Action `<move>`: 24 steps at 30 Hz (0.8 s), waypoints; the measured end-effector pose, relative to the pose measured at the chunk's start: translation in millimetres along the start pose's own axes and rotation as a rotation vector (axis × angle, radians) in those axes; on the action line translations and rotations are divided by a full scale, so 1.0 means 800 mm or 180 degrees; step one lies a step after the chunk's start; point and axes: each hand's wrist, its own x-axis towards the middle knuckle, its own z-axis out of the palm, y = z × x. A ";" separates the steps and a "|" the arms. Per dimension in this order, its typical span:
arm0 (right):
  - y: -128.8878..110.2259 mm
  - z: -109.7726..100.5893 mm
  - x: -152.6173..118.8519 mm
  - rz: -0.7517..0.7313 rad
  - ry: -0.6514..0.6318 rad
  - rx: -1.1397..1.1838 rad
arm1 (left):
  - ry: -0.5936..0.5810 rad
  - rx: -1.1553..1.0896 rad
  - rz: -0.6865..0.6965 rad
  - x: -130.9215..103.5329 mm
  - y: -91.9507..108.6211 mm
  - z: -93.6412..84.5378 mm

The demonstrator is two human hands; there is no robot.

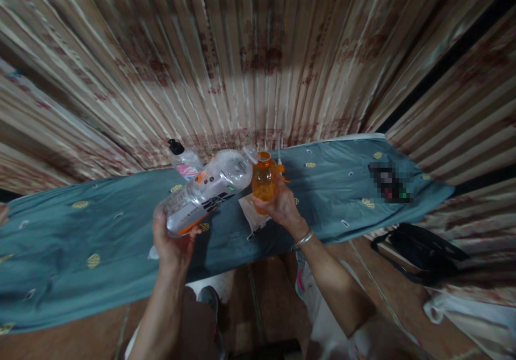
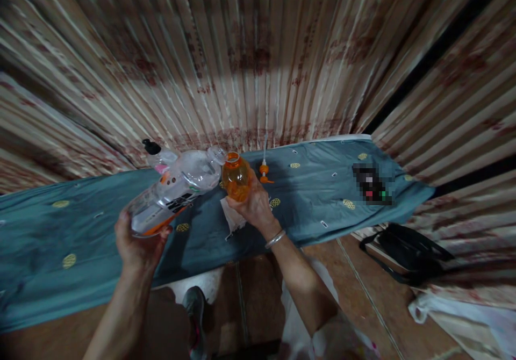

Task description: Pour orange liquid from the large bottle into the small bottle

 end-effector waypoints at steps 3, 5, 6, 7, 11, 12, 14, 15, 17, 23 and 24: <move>0.002 -0.001 0.000 -0.0032 -0.0003 0.0019 | -0.0047 0.0010 -0.0011 0.000 -0.002 0.002; 0.004 -0.001 0.000 -0.0045 -0.0013 0.0026 | -0.0063 0.0002 -0.0033 -0.001 -0.003 0.004; 0.006 -0.001 0.000 -0.0041 -0.0019 0.0041 | -0.0067 -0.0003 -0.0043 -0.001 -0.003 0.004; 0.007 -0.001 0.000 -0.0036 -0.0023 0.0061 | -0.0070 -0.0010 -0.0044 -0.001 -0.003 0.005; 0.008 -0.001 -0.001 -0.0011 -0.0043 0.0172 | -0.0086 -0.0019 -0.0025 -0.001 -0.004 0.005; 0.008 -0.001 -0.002 -0.0015 -0.0047 0.0193 | -0.0092 -0.0019 -0.0017 -0.001 -0.004 0.004; 0.008 -0.002 -0.002 -0.0043 -0.0054 0.0210 | -0.0092 -0.0018 0.0002 0.000 -0.004 0.002; 0.008 -0.002 -0.002 -0.0062 -0.0054 0.0203 | -0.0085 -0.0016 0.0009 0.000 -0.004 0.002; 0.008 -0.003 -0.002 -0.0073 -0.0050 0.0168 | -0.0080 -0.0005 0.0008 -0.001 -0.003 0.000; 0.012 0.001 -0.003 -0.0123 0.0013 0.0113 | -0.0150 -0.0070 -0.0031 -0.006 0.003 0.003; 0.012 0.002 -0.004 -0.0121 0.0032 0.0114 | -0.0173 -0.0072 -0.0060 -0.007 0.005 0.004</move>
